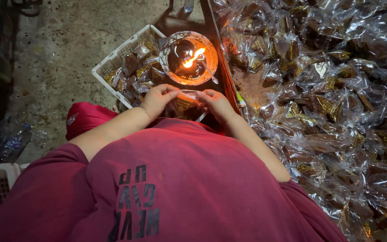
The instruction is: The person is manually sealing small plastic bags filled with food items by folding the top and passing it over a small flame from a burner.
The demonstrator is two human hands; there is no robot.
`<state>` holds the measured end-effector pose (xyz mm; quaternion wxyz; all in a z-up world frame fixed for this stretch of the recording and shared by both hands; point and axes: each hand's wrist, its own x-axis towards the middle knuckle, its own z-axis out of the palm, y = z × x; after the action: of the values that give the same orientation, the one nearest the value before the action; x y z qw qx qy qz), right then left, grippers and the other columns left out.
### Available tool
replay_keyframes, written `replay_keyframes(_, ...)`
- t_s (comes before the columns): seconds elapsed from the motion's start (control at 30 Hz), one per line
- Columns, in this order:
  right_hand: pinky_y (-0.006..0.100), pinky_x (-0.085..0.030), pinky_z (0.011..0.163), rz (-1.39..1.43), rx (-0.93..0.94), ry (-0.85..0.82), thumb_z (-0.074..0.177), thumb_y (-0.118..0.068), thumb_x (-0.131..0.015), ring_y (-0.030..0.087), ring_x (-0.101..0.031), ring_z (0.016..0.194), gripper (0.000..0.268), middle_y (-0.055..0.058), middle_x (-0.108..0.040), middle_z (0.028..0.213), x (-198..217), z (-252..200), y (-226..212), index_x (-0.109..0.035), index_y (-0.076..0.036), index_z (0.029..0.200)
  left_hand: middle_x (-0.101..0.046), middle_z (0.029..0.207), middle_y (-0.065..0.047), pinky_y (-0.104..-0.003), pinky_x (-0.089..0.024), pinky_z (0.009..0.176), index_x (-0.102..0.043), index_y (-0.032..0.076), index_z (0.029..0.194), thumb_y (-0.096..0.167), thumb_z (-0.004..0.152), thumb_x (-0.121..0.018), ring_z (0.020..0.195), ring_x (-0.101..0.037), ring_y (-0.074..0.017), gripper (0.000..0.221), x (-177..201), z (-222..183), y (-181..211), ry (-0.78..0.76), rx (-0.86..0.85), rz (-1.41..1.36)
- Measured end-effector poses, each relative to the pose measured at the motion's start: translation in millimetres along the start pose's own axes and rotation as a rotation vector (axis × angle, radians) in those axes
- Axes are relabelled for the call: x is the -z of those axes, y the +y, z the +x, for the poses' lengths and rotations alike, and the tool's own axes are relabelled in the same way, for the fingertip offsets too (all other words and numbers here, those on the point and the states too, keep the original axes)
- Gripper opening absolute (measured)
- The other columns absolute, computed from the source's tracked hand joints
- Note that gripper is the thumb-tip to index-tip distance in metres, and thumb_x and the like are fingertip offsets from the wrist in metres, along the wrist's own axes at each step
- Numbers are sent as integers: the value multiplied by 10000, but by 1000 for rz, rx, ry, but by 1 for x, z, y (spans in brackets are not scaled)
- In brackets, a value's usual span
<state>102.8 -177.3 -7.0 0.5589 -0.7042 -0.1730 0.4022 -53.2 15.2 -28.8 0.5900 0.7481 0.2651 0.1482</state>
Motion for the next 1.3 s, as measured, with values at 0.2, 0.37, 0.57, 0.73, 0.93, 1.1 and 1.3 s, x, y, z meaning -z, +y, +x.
replay_keyframes(0.2,260,-514,609,519,10,40,958,-123,-699,147,-482,518,292,19,-314,568,-36,-31,-45,-509,-71,743,-614,1405,-128,-460,-485,1118,-517,121,1455,470,840,-845,1328,-569,-324,779,-8,-22,53,-485,-25,452)
replay_keyframes(0.37,275,-622,816,713,16,217,991,-254,-707,163,-698,885,171,23,-661,940,10,-3,-21,-594,-127,980,-708,1135,-151,-418,-572,802,-601,133,1345,547,819,-808,989,-715,-317,700,-14,-9,22,-458,133,283)
replay_keyframes(0.57,187,-558,790,511,55,245,1048,-301,-620,93,-665,921,170,-20,-652,1069,8,-3,-21,-572,-167,1141,-740,778,-23,-216,-408,470,-667,134,983,439,837,-802,566,-589,-109,364,-40,33,0,-303,261,-396)
replay_keyframes(0.73,197,-578,769,462,46,226,1026,-314,-668,115,-682,897,221,6,-683,1064,22,18,-1,-620,-167,1183,-783,897,14,-265,-408,577,-657,196,978,444,836,-787,627,-598,-148,313,-45,48,-6,-311,408,-524)
replay_keyframes(0.93,181,-564,744,365,-58,108,1044,-353,-609,107,-693,874,358,20,-690,1077,8,5,-12,-602,-128,1322,-794,1056,-5,-241,-423,618,-577,241,1134,454,853,-843,802,-678,-102,441,-45,17,11,-323,388,-588)
replay_keyframes(1.1,267,-593,824,329,-85,-53,1002,-418,-674,159,-731,941,504,72,-708,1123,-6,-9,-19,-617,-87,1378,-805,1023,-2,-235,-479,605,-609,260,1115,468,893,-796,717,-689,-136,356,-43,21,-10,-327,383,-639)
replay_keyframes(1.3,316,-612,817,465,-66,-19,977,-267,-765,147,-651,840,346,59,-635,973,2,15,24,-651,-27,1199,-798,1024,-15,-256,-585,780,-737,217,1197,357,796,-904,895,-763,-146,457,-42,-4,-5,-464,54,-155)
